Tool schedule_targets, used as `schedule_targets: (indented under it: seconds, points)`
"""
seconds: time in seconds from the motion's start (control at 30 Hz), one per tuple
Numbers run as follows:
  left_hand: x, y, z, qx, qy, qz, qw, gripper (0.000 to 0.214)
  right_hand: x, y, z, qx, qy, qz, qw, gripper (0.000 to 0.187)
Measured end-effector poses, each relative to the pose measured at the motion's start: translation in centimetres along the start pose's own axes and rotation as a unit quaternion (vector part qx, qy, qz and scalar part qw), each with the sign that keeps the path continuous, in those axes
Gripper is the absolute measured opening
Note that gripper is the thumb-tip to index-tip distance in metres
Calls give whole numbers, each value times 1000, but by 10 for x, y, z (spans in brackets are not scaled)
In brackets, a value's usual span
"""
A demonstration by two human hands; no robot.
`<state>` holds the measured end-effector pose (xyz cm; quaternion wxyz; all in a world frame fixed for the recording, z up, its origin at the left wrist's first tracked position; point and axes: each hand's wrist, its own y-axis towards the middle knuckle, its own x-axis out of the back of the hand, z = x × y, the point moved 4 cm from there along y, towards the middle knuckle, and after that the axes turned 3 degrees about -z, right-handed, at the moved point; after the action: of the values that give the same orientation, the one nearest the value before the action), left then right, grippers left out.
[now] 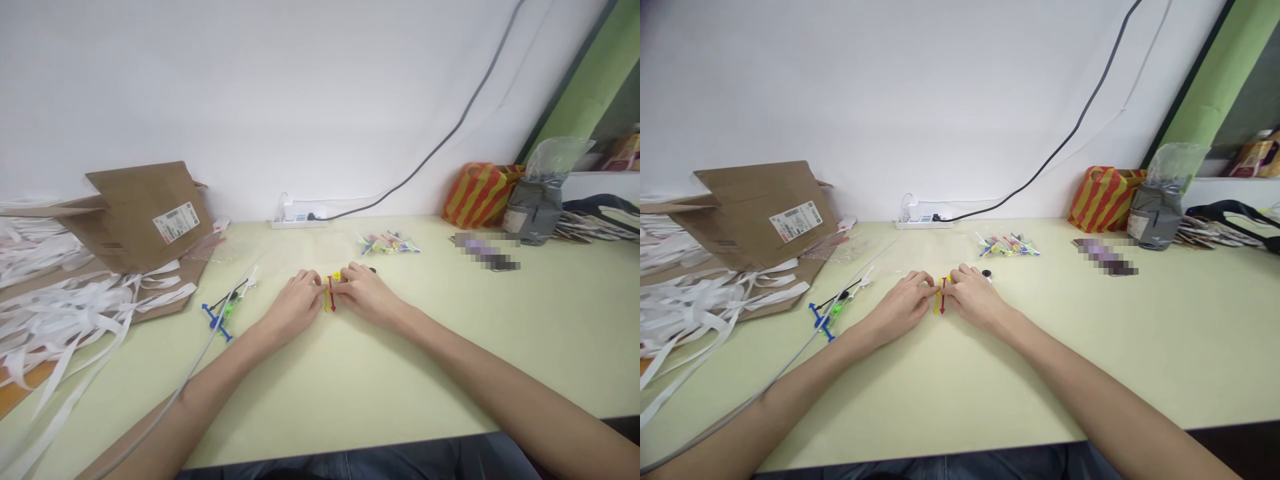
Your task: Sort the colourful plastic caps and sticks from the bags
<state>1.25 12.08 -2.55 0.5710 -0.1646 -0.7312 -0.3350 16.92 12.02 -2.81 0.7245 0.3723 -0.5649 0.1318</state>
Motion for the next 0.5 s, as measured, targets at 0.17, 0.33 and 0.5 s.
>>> schedule_targets:
  seconds: [0.17, 0.33, 0.5]
  points:
    - [2, -1, -5, -6, 2, -3, 1000, 34, 2, -1, 2, -7, -4, 3, 1000, 29]
    - [3, -1, -7, -11, -2, -5, 1000, 27, 3, -1, 4, -4, -8, 0, 1000, 30]
    - [3, -1, -5, -9, -3, -11, 1000, 27, 4, -1, 4, -3, -14, -1, 1000, 28]
